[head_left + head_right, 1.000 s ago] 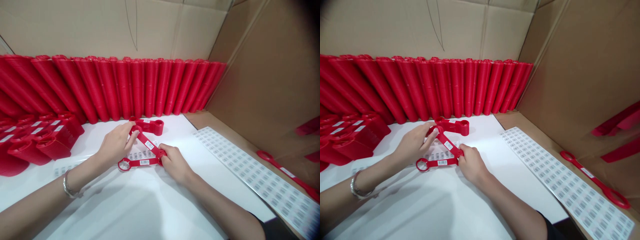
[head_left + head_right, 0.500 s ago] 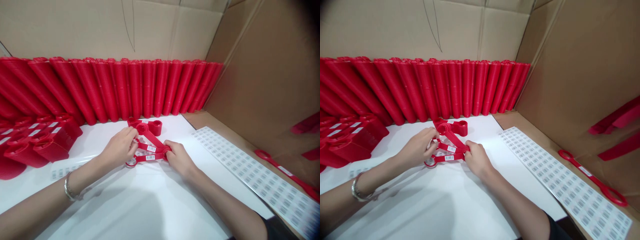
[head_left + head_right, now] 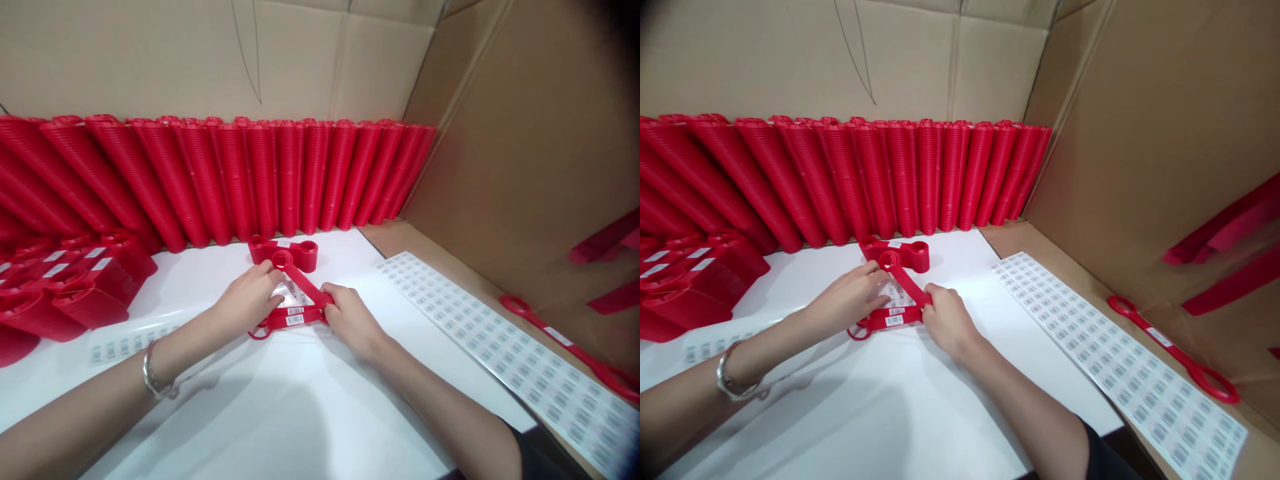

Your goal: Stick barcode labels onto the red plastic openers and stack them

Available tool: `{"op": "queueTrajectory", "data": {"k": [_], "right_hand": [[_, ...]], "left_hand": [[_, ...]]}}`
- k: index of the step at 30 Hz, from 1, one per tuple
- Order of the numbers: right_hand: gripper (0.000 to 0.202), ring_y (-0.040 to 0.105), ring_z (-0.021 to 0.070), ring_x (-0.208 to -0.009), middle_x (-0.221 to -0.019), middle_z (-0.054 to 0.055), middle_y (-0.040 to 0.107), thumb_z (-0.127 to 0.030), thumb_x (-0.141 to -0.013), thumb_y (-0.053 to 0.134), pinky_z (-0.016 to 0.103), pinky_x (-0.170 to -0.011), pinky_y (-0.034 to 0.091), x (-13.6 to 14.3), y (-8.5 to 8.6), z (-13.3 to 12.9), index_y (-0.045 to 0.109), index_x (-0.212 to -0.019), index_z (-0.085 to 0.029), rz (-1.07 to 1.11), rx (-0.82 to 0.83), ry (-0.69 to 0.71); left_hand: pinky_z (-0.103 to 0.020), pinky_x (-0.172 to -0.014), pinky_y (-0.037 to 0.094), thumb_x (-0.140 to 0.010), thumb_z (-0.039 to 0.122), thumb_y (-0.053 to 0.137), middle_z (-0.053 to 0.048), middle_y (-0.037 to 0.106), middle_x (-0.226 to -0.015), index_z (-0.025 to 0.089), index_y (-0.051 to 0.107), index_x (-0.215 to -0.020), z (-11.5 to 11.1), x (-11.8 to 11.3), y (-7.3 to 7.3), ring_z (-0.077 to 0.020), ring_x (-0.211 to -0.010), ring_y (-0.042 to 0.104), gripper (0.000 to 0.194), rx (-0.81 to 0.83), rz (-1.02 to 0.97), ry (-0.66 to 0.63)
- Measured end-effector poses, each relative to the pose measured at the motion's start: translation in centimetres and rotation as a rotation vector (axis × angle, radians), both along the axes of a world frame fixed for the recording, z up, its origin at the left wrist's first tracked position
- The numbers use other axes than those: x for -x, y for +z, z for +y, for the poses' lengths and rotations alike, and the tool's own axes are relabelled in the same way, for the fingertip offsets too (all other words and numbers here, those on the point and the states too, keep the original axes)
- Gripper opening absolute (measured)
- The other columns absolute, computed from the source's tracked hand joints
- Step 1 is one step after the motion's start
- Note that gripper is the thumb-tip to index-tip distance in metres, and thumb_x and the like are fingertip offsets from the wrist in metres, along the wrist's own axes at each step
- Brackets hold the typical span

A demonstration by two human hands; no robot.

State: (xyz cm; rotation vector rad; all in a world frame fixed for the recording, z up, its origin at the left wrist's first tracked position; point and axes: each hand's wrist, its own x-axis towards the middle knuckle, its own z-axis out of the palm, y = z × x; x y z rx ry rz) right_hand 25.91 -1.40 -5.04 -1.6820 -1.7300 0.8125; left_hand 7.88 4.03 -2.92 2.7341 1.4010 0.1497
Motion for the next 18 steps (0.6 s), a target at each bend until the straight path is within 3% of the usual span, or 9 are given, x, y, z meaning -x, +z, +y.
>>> {"op": "queueTrajectory", "data": {"k": [7, 13, 18], "right_hand": [[0.016, 0.043, 0.0121, -0.053, -0.057, -0.001, 0.046, -0.004, -0.065, 0.035, 0.021, -0.049, 0.028, 0.0, -0.1, 0.0, 0.037, -0.059, -0.02, -0.001, 0.01, 0.006], [0.017, 0.042, 0.0115, -0.053, -0.057, -0.001, 0.047, -0.004, -0.065, 0.036, 0.021, -0.049, 0.026, 0.1, -0.2, 0.0, 0.037, -0.058, -0.019, -0.013, 0.014, 0.018], [0.018, 0.041, 0.0114, -0.052, -0.056, -0.002, 0.046, -0.003, -0.064, 0.036, 0.021, -0.048, 0.025, 0.2, -0.1, -0.1, 0.035, -0.058, -0.019, -0.022, 0.027, 0.025]], "left_hand": [[-0.03, -0.065, 0.043, -0.08, 0.025, 0.047, -0.004, 0.058, -0.093, 0.02, 0.059, -0.089, -0.1, 0.3, 0.0, -0.0215, -0.082, 0.058, 0.016, 0.051, -0.032, 0.004], [-0.028, -0.062, 0.04, -0.08, 0.02, 0.044, -0.004, 0.057, -0.094, 0.021, 0.058, -0.092, -1.0, 0.2, 0.0, -0.0217, -0.086, 0.057, 0.018, 0.024, 0.026, -0.006], [-0.028, -0.059, 0.038, -0.086, 0.019, 0.034, -0.004, 0.056, -0.086, 0.018, 0.056, -0.077, -1.5, -0.1, 0.6, -0.0179, -0.072, 0.055, 0.024, 0.072, 0.062, -0.024]]}}
